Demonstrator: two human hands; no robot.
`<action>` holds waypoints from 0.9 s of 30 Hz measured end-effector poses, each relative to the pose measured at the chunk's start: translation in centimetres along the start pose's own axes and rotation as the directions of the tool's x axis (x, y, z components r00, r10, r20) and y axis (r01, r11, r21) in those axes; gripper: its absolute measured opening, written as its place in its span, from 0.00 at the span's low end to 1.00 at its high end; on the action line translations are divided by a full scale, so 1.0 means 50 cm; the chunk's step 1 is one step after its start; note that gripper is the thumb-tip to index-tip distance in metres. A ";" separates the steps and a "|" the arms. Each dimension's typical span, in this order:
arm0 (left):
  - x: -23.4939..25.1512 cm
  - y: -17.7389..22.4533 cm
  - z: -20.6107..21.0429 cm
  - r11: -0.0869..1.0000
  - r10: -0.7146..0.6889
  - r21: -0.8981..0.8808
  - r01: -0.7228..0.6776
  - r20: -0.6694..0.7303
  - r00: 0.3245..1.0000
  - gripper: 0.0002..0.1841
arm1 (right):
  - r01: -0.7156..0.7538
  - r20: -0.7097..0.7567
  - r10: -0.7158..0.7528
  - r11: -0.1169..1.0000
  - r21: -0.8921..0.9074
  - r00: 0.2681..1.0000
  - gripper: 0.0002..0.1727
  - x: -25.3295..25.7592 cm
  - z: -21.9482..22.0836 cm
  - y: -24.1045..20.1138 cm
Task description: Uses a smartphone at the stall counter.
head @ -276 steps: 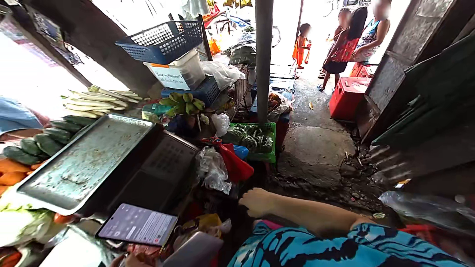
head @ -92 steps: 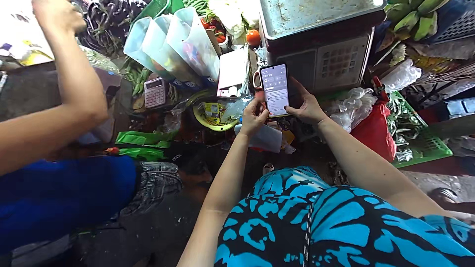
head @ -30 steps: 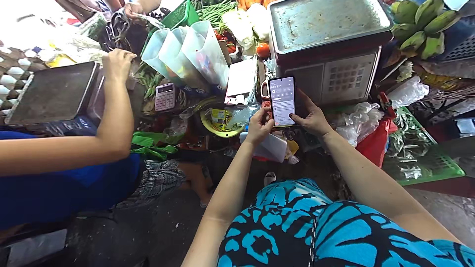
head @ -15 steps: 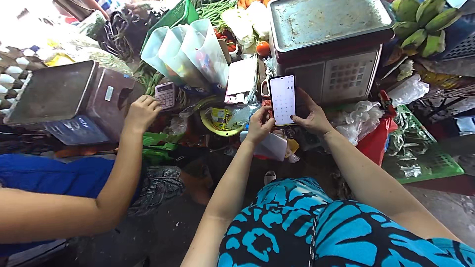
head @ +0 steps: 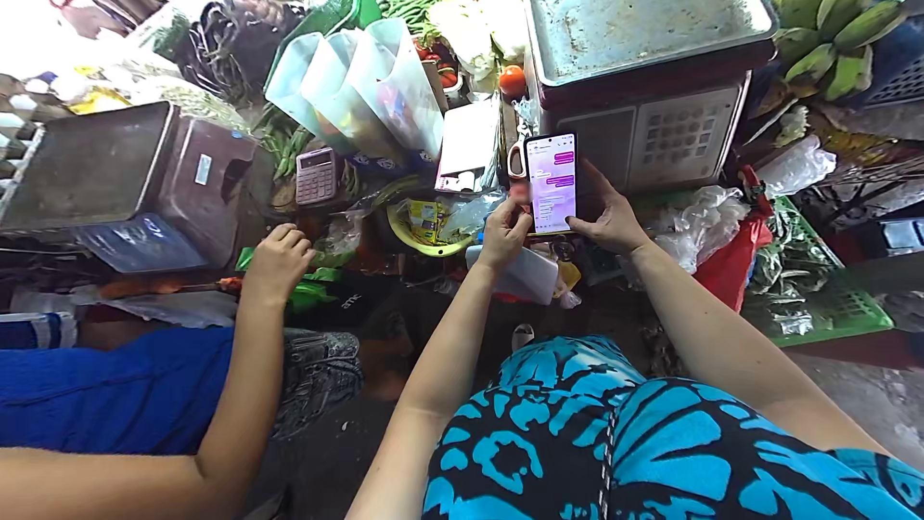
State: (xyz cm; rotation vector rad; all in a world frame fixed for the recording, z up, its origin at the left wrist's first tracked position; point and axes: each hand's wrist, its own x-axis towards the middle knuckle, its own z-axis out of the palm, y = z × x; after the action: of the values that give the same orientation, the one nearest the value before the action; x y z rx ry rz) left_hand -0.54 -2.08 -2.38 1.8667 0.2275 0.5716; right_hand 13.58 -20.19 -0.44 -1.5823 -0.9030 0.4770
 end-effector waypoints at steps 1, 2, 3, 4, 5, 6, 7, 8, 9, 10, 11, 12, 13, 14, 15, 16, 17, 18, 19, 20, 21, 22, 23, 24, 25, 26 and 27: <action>0.000 -0.002 0.000 1.000 0.002 -0.008 -0.002 0.002 1.000 0.18 | -0.004 0.004 0.004 1.000 0.009 1.000 0.59 0.000 0.000 0.000; 0.000 -0.004 0.000 1.000 0.002 -0.018 -0.002 0.006 1.000 0.17 | -0.004 0.002 0.004 1.000 0.018 1.000 0.61 0.000 0.000 0.001; 0.000 -0.004 0.000 1.000 0.000 -0.026 0.001 0.009 1.000 0.17 | -0.007 0.003 0.007 1.000 0.023 1.000 0.64 0.001 0.000 0.004; 0.000 -0.005 0.000 0.999 -0.003 -0.032 0.003 0.011 1.000 0.17 | -0.008 0.006 0.008 1.000 0.022 1.000 0.66 0.002 0.000 0.007; 0.000 -0.004 0.000 0.999 -0.005 -0.035 0.005 0.013 1.000 0.17 | -0.010 0.006 0.010 1.000 0.013 1.000 0.67 0.002 0.000 0.008; 0.000 -0.004 0.000 0.999 -0.010 -0.033 0.010 0.014 1.000 0.18 | -0.013 0.004 0.013 1.000 0.009 1.000 0.67 0.002 0.000 0.008; 0.000 -0.004 0.000 1.000 -0.011 -0.029 0.012 0.012 1.000 0.18 | -0.014 0.007 0.014 1.000 0.017 1.000 0.67 0.002 0.001 0.007; 0.000 -0.004 0.000 1.000 -0.011 -0.022 0.012 0.011 1.000 0.18 | -0.015 0.009 0.015 1.000 0.027 1.000 0.67 0.002 0.001 0.006; 0.000 -0.004 0.000 1.000 -0.008 -0.015 0.008 0.009 1.000 0.18 | -0.017 0.013 0.017 0.999 0.031 1.000 0.66 0.002 0.002 0.004; 0.000 -0.003 0.000 1.000 -0.008 -0.010 0.009 0.008 1.000 0.18 | -0.023 0.014 0.023 0.999 0.031 1.000 0.66 0.002 0.002 0.003; 0.000 -0.003 0.000 1.000 -0.012 -0.009 0.012 0.010 1.000 0.18 | -0.030 0.012 0.030 0.999 0.019 0.999 0.66 0.001 0.002 0.001; 0.000 -0.001 -0.001 1.000 -0.015 -0.012 0.015 0.012 1.000 0.18 | -0.037 0.007 0.037 0.999 -0.010 0.999 0.66 0.001 0.002 -0.002; 0.000 -0.001 -0.001 1.000 -0.017 -0.015 0.017 0.013 1.000 0.18 | -0.041 0.002 0.041 0.999 -0.025 0.999 0.66 0.001 0.002 -0.004; 0.000 -0.001 -0.001 1.000 -0.015 -0.020 0.015 0.012 1.000 0.18 | -0.046 0.000 0.046 0.999 -0.026 0.999 0.66 0.001 0.002 -0.005; 0.000 -0.002 -0.001 1.000 -0.011 -0.025 0.011 0.012 1.000 0.18 | -0.051 0.000 0.051 0.998 -0.024 0.999 0.65 0.001 0.002 -0.005; 0.000 -0.002 -0.001 1.000 -0.006 -0.027 0.007 0.012 1.000 0.18 | -0.054 0.001 0.054 0.998 -0.021 0.999 0.65 0.001 0.002 -0.005; 0.000 -0.003 -0.001 1.000 -0.002 -0.026 0.003 0.011 1.000 0.17 | -0.054 0.002 0.054 0.998 -0.021 0.999 0.65 0.001 0.002 -0.004; 0.001 -0.003 -0.001 1.000 0.000 -0.026 0.000 0.011 1.000 0.17 | -0.051 0.003 0.051 0.999 -0.018 0.999 0.65 0.001 0.002 -0.003; 0.001 -0.003 0.000 1.000 0.002 -0.026 -0.002 0.011 1.000 0.17 | -0.046 0.006 0.046 0.999 -0.015 0.999 0.65 0.001 0.002 -0.002; 0.001 -0.003 0.000 1.000 0.006 -0.027 -0.006 0.010 1.000 0.17 | -0.042 0.008 0.043 0.999 -0.010 0.999 0.65 0.001 0.001 -0.003; 0.002 -0.004 -0.001 1.000 0.008 -0.028 -0.008 0.012 1.000 0.17 | -0.039 0.008 0.039 0.999 -0.004 0.999 0.65 0.000 0.002 -0.004; 0.002 -0.003 -0.001 1.000 0.006 -0.028 -0.006 0.018 1.000 0.17 | -0.037 0.007 0.037 0.999 0.001 0.999 0.65 0.000 0.003 -0.005; 0.003 -0.002 -0.002 1.000 0.001 -0.026 0.000 0.035 0.999 0.18 | -0.036 0.007 0.036 0.999 0.000 0.999 0.64 -0.001 0.005 -0.005; 0.005 0.001 -0.005 1.000 -0.007 -0.017 0.008 0.065 0.998 0.18 | -0.041 0.006 0.041 0.999 -0.008 0.999 0.62 -0.002 0.006 -0.004; 0.007 0.005 -0.009 1.000 -0.020 -0.012 0.021 0.107 0.994 0.18 | -0.049 0.006 0.049 0.999 -0.022 0.999 0.60 -0.004 0.008 -0.002; 0.010 0.010 -0.012 0.999 -0.035 -0.010 0.036 0.144 0.989 0.19 | -0.063 0.009 0.063 0.998 -0.025 0.998 0.58 -0.005 0.009 -0.001; 0.012 0.014 -0.015 0.999 -0.048 -0.008 0.050 0.174 0.984 0.19 | -0.076 0.014 0.076 0.997 -0.027 0.997 0.57 -0.007 0.009 -0.001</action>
State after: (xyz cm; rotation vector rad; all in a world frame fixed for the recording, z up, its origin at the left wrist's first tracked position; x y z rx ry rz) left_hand -0.47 -1.47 -1.35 1.8815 0.1542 0.3731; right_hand 13.04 -20.15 -0.57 -1.6436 -0.8663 0.5330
